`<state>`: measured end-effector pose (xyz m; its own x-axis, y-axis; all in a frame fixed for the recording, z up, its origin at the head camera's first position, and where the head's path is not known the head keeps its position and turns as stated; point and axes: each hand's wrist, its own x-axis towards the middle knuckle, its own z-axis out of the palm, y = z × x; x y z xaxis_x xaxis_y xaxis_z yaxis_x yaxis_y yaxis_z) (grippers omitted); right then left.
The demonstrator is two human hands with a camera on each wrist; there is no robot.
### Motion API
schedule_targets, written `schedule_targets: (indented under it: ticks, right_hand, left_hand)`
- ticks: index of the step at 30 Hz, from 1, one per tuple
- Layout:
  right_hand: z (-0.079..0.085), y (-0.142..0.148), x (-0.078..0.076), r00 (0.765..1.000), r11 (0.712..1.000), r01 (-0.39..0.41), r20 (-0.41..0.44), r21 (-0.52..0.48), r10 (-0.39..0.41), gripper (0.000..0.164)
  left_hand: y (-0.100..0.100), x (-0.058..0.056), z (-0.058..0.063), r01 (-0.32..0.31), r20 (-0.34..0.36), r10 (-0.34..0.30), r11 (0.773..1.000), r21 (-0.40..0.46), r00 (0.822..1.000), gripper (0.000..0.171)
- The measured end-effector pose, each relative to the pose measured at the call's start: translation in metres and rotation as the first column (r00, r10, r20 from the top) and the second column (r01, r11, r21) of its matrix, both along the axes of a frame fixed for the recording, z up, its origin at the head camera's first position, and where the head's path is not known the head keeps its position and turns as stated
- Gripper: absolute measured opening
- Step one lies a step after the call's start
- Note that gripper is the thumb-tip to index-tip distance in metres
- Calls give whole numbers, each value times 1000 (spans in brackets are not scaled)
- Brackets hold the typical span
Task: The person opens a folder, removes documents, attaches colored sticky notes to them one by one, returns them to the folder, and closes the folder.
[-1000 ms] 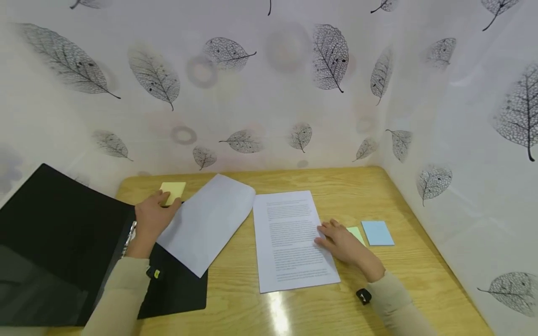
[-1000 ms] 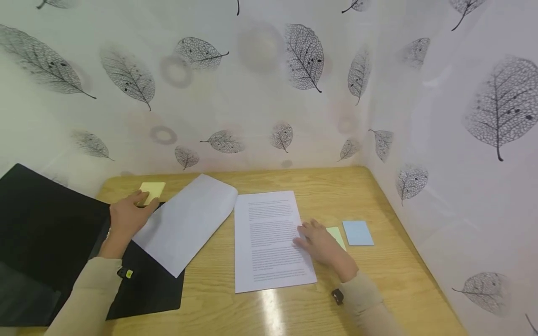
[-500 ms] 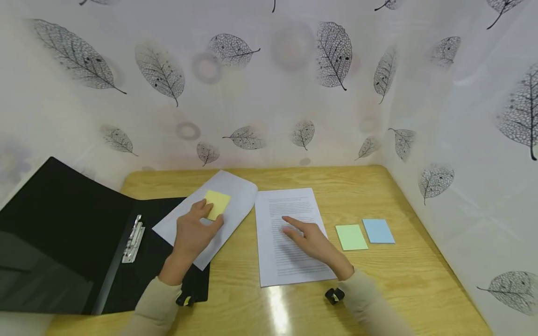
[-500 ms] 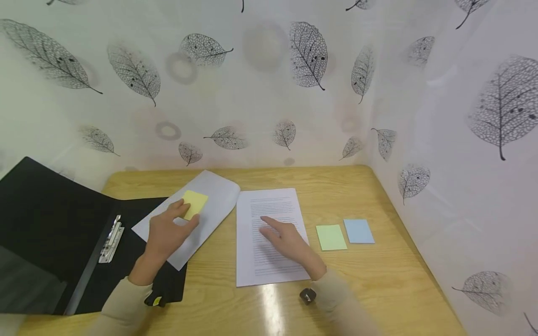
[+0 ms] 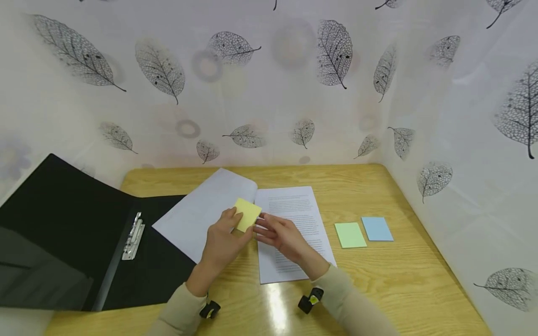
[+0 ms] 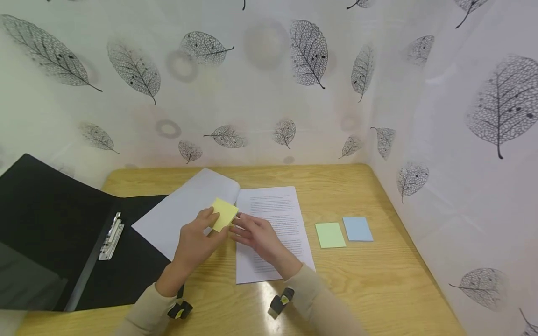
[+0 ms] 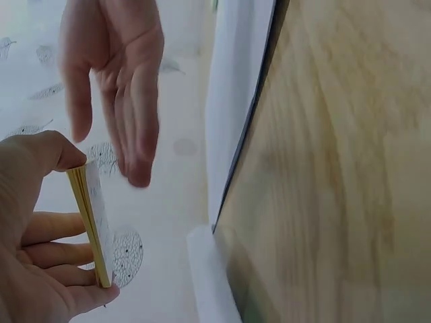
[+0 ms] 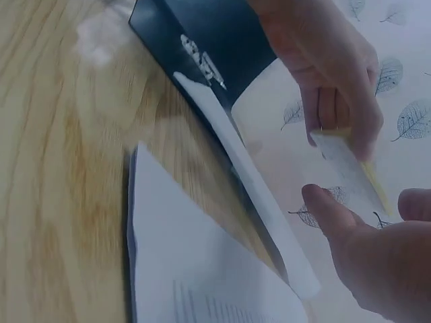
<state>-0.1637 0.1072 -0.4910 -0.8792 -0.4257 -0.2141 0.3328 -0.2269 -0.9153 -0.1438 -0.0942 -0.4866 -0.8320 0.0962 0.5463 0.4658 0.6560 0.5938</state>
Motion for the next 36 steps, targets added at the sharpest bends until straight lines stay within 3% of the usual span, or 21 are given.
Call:
schedule_targets:
  ticks: [5, 10, 14, 18, 21, 24, 30, 36]
  right_hand:
    - [-1, -10, 2, 995, 996, 68, 74, -58, -64, 53]
    - [3, -7, 0, 989, 994, 106, 110, -24, -103, 53]
    - [6, 6, -3, 991, 995, 90, 96, 38, -93, 53]
    - [7, 18, -5, 996, 996, 27, 81, 90, -34, 53]
    - [6, 23, -6, 997, 995, -21, 71, 97, 14, 52]
    - [4, 26, -7, 996, 995, -53, 76, 87, 46, 50]
    - [2, 28, -5, 992, 991, -102, 81, 87, 95, 49]
    - [-2, 31, -5, 987, 984, -149, 69, 95, 143, 51]
  left_hand:
    - [13, 8, -6, 14, -47, -18, 997, -77, 999, 43]
    - [14, 11, -5, 61, -97, -81, 979, -193, 992, 62]
    - [0, 2, 4, 133, -103, -174, 939, -317, 979, 76]
    - [-14, -3, 15, 225, -10, -249, 889, -398, 968, 83]
    - [-19, -5, 20, 283, 66, -281, 864, -417, 957, 83]
    - [-19, -6, 20, 313, 102, -298, 852, -420, 949, 79]
    - [-18, -5, 12, 343, 146, -310, 848, -403, 939, 71]
    - [-19, -4, 13, 386, 210, -331, 858, -339, 920, 63]
